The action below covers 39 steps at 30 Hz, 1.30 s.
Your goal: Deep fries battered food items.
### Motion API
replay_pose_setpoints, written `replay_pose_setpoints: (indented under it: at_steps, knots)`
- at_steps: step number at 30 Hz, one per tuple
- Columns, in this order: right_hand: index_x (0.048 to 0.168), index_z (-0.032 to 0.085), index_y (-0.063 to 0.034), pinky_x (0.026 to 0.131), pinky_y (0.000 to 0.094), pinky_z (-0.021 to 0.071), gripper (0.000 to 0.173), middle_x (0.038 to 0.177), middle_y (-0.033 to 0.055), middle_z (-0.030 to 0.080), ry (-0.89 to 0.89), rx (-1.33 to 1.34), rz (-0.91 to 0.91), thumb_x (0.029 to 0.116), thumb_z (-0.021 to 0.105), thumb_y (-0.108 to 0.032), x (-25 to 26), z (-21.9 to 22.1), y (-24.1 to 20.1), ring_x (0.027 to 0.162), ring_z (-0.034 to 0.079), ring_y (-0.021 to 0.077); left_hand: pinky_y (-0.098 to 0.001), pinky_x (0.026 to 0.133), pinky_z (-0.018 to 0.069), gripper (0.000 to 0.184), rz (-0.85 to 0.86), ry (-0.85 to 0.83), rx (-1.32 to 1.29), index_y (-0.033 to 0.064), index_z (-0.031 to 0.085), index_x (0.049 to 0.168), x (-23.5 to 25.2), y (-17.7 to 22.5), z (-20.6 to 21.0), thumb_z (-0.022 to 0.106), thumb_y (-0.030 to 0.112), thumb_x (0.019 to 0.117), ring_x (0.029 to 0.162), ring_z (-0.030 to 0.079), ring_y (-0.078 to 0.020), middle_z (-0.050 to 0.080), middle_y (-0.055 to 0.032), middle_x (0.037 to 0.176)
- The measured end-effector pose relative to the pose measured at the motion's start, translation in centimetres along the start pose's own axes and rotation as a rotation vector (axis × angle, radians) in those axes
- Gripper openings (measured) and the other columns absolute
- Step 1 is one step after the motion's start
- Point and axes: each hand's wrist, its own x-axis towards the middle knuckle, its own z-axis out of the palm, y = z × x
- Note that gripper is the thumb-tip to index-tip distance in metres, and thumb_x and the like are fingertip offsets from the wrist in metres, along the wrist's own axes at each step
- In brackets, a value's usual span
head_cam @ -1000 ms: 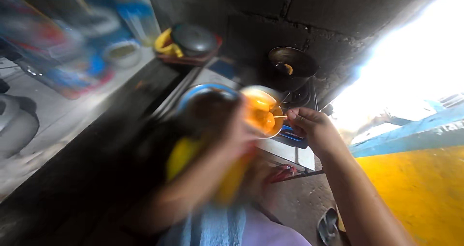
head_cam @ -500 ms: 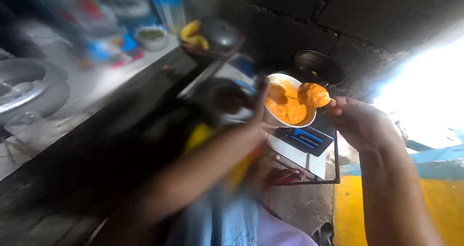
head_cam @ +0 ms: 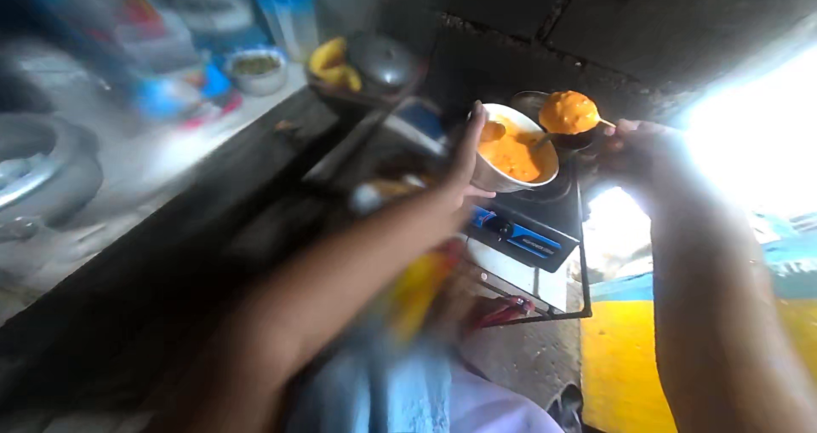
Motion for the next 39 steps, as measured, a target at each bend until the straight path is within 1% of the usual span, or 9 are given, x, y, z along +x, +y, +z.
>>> replay_pose_setpoints:
  at_steps: [6,14,18,23,25,28,33,37,39]
  knots:
    - [0.093,0.066,-0.0087,0.045,0.0168,0.0421,0.023,0.069,-0.0061,0.062,0.003,-0.083,-0.07,0.1063,0.047,-0.012,-0.1,1.4,-1.0,0.05,0.049,0.0002,-0.0489,0.083,0.0577,0.071,0.044,0.063,-0.011,0.0106,0.048,0.145,-1.8,2.3,1.4,0.028,0.065,0.1041,0.106,0.065,-0.0351,0.059,-0.0216,0.129]
    - [0.101,0.069,-0.0045,0.061,0.0234,0.048,0.013,0.076,-0.0005,0.063,-0.172,-0.463,-0.151,0.1036,0.06,-0.014,-1.9,6.3,2.0,0.063,0.056,0.0042,-0.0587,0.076,0.0611,0.062,0.059,0.176,-0.199,0.018,0.05,0.145,-0.4,-0.1,-3.1,0.032,0.062,0.1039,0.107,0.069,-0.0411,0.063,-0.0207,0.13]
    - [0.128,0.063,-0.0085,0.063,0.0338,0.0555,0.029,0.09,0.0047,0.07,-0.241,-0.602,-0.347,0.104,0.061,-0.026,-1.4,7.0,3.3,0.069,0.064,0.0119,-0.0615,0.074,0.0611,0.062,0.11,0.262,-0.266,0.0175,0.05,0.144,-1.1,-0.4,-7.7,0.03,0.061,0.1048,0.104,0.07,-0.043,0.065,-0.0212,0.127]
    - [0.115,0.067,0.003,0.078,0.0482,0.0582,0.029,0.092,0.0153,0.071,-0.364,-0.722,-0.294,0.1031,0.057,-0.022,-4.2,12.1,10.5,0.083,0.071,0.0265,-0.0618,0.075,0.0615,0.069,0.205,0.461,-0.177,0.0184,0.048,0.146,-2.9,0.1,-14.4,0.028,0.068,0.1022,0.104,0.07,-0.0422,0.066,-0.0198,0.126]
    - [0.129,0.063,-0.0019,0.082,0.0509,0.0578,0.032,0.098,0.0176,0.072,-0.58,-0.738,-0.202,0.1003,0.057,-0.015,-6.2,15.7,14.8,0.088,0.072,0.0308,-0.0627,0.075,0.0614,0.07,0.248,0.488,-0.157,0.0188,0.047,0.145,-3.9,0.5,-17.0,0.028,0.07,0.1011,0.104,0.07,-0.0431,0.066,-0.0202,0.125]
    - [0.153,0.05,-0.0299,0.08,0.0598,0.0565,0.057,0.119,0.0243,0.067,-0.767,-1.044,-0.266,0.1017,0.05,-0.006,-7.8,19.7,19.3,0.094,0.07,0.0432,-0.0637,0.076,0.0608,0.069,0.249,0.518,-0.158,0.0186,0.046,0.147,-5.3,1.4,-19.6,0.025,0.068,0.1025,0.107,0.069,-0.0443,0.064,-0.0211,0.13]
    - [0.108,0.078,-0.0066,0.062,0.0511,0.06,0.023,0.098,0.0242,0.071,-0.458,-1.151,-0.805,0.0848,0.075,-0.005,-8.5,22.0,23.1,0.078,0.073,0.0398,-0.0541,0.072,0.0641,0.063,0.256,0.503,-0.148,0.0124,0.043,0.146,-6.6,2.1,-22.1,0.018,0.057,0.1087,0.101,0.072,-0.0385,0.065,-0.0205,0.124]
    - [0.109,0.074,-0.0003,0.058,0.0503,0.0583,0.03,0.093,0.0242,0.07,-0.28,-1.056,-0.971,0.079,0.07,0.001,-6.8,21.3,22.3,0.075,0.071,0.0412,-0.0532,0.072,0.0622,0.059,0.203,0.522,-0.171,0.0148,0.043,0.147,-6.5,2.7,-22.8,0.02,0.053,0.1095,0.104,0.07,-0.0384,0.062,-0.0199,0.13]
    - [0.112,0.074,-0.0011,0.059,0.0472,0.0578,0.028,0.089,0.0209,0.071,-0.164,-1.021,-1.039,0.0866,0.062,-0.005,-5.7,20.6,20.8,0.073,0.071,0.0377,-0.0543,0.071,0.0621,0.059,0.167,0.517,-0.181,0.016,0.044,0.147,-6.1,2.9,-23.1,0.021,0.054,0.1092,0.105,0.07,-0.0391,0.061,-0.0197,0.132]
